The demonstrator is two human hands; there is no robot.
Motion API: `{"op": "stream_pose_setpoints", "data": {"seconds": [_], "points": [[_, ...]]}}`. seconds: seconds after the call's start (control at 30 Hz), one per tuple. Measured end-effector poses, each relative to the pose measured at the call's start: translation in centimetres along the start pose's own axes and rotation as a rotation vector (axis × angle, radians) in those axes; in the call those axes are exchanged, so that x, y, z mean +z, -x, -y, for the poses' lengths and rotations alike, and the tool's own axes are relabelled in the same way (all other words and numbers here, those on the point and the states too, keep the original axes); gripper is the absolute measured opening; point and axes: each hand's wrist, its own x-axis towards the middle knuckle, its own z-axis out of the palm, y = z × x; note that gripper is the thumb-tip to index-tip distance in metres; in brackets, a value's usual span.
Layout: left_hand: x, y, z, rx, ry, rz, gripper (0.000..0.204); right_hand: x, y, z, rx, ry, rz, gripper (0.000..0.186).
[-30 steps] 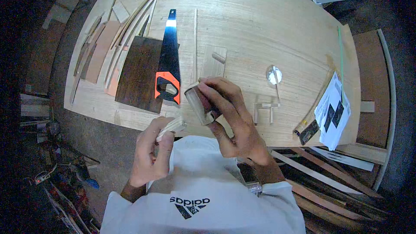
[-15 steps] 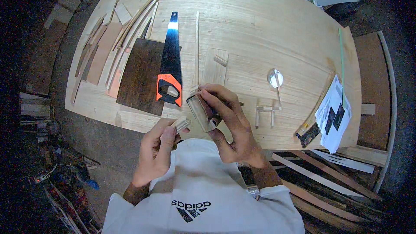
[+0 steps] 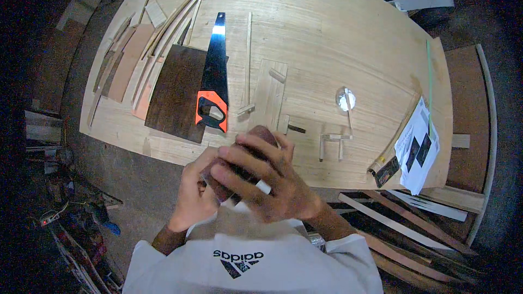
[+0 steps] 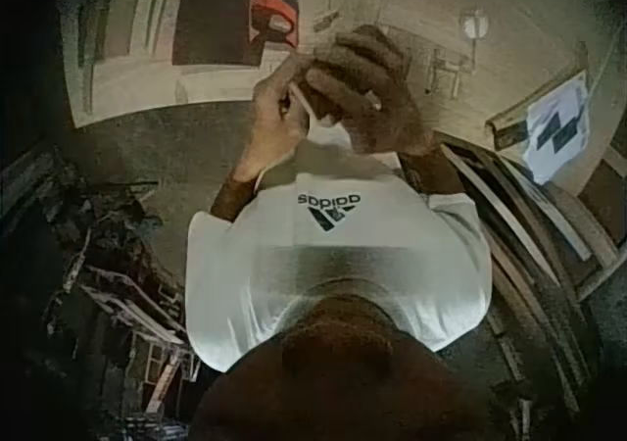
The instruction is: The person aligns small wooden sticks, saws them into shorter pieces using a hand saw, and then sands the cut edges with a sanding block. The person repeats this process for multiple sticks, handling each piece individually.
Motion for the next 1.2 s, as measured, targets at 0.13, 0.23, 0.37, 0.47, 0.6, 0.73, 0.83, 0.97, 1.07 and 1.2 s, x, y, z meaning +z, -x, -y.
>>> {"op": "stream_pose_setpoints", "data": {"seconds": [0.13, 0.23, 0.37, 0.47, 0.6, 0.73, 0.83, 0.97, 1.07, 1.2], "points": [[-0.4, -0.7, -1.0, -0.119, -0.003, 0.088, 0.029, 0.0, 0.2, -1.3, 0.151, -0.027, -0.064, 0.042], [-0.3, -0.2, -0.6, -0.120, 0.020, 0.081, 0.028, 0.0, 0.1, -1.3, 0.135, -0.018, -0.058, 0.045], [-0.4, -0.6, -0.3, -0.157, -0.022, 0.106, 0.027, -0.8, -0.2, -0.7, 0.062, -0.027, 0.005, 0.051], [-0.2, -0.4, -0.3, -0.107, 0.002, 0.088, 0.024, -0.1, -0.1, -1.9, 0.056, -0.085, -0.064, 0.052], [0.1, -0.5, 0.3, -0.067, 0.012, 0.069, 0.020, 0.0, -0.2, -1.9, 0.004, -0.099, -0.031, 0.054], [-0.5, -1.0, -0.8, -0.250, 0.030, 0.113, 0.022, -0.8, -0.7, -2.7, 0.077, -0.085, -0.027, 0.054], [0.0, -1.0, 0.4, 0.126, 0.007, 0.025, 0.020, -0.6, -1.2, -1.6, -0.128, -0.102, 0.031, 0.057], [-0.7, -1.3, -0.9, -0.180, -0.010, 0.119, 0.023, -0.1, -0.9, -3.4, -0.020, -0.053, -0.075, 0.046], [0.1, -1.4, -0.7, -0.102, 0.040, 0.070, 0.021, -0.6, -1.2, -2.8, -0.077, -0.109, -0.026, 0.045], [-0.4, -1.8, -0.9, -0.159, 0.028, 0.123, 0.022, -0.4, -0.2, -2.6, -0.006, -0.159, 0.042, 0.048]]}}
